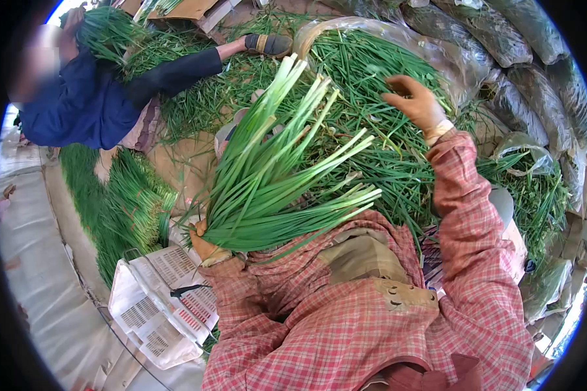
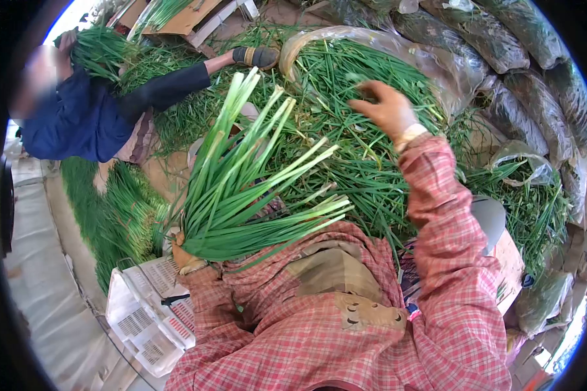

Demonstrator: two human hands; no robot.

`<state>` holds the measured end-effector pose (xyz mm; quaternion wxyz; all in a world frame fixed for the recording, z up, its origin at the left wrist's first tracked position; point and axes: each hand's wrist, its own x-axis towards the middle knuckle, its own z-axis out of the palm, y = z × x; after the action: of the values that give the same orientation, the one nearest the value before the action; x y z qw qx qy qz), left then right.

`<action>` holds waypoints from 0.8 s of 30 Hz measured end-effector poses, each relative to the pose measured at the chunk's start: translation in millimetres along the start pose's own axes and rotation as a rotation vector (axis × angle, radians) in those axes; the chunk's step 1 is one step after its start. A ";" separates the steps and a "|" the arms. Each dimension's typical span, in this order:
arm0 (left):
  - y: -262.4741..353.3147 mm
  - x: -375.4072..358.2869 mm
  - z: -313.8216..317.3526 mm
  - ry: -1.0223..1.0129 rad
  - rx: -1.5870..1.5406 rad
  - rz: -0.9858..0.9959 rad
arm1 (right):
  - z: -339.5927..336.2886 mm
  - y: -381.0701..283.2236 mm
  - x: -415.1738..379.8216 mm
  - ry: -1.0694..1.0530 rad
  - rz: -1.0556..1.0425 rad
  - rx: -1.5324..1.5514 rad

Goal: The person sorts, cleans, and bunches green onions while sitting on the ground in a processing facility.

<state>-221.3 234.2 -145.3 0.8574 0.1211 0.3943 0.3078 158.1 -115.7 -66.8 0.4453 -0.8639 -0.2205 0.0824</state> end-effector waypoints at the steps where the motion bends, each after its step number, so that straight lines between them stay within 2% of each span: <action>1: 1.1 -2.9 3.2 -0.025 -0.049 -0.043 | 17.7 -29.4 -6.8 -0.073 0.007 0.237; 2: 2.7 -4.4 7.6 -0.052 -0.098 -0.086 | 31.8 -53.9 -9.5 -0.144 0.008 0.476; 4: 5.6 -11.3 14.6 -0.128 0.078 -0.076 | 52.7 -63.1 -5.7 -0.380 -0.067 0.352; 5: 6.8 -15.1 16.5 -0.162 0.164 -0.073 | 56.9 -64.6 -4.2 -0.332 -0.028 0.352; 8: 13.0 -3.2 -6.4 -0.163 0.199 -0.008 | 33.3 -59.0 5.5 0.202 -0.028 0.074; 12: 9.1 -6.5 2.3 -0.106 0.126 -0.016 | 34.7 -103.6 -4.1 0.098 -0.709 -0.568; 14: 12.0 1.4 4.1 0.014 0.089 -0.005 | 65.2 -95.4 -0.4 -0.024 -0.663 -0.724; 16: -6.2 -18.2 35.6 0.115 0.316 0.195 | 78.4 -102.6 0.0 -0.127 -0.640 -0.676; 17: -7.8 -22.1 36.7 0.132 0.361 0.242 | 82.6 -109.9 0.7 -0.346 -0.495 -0.674; 18: -9.4 -25.9 38.0 0.151 0.407 0.290 | 89.7 -97.2 -2.2 -0.337 -0.461 -0.487; 20: -4.8 -17.5 27.6 0.060 0.325 0.255 | 91.4 -89.2 -3.4 -0.467 -0.092 -0.083; 22: -2.6 -14.6 22.3 -0.106 0.173 0.172 | 86.0 -70.9 -3.8 -0.556 0.032 0.154; 24: 0.7 -11.3 20.6 -0.316 -0.007 0.064 | 70.3 -71.1 -13.8 -0.503 0.048 0.179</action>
<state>-211.8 228.4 -124.6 0.8990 0.1774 0.2494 0.3133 100.2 -34.5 -51.7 0.4489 -0.7784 -0.2957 0.3242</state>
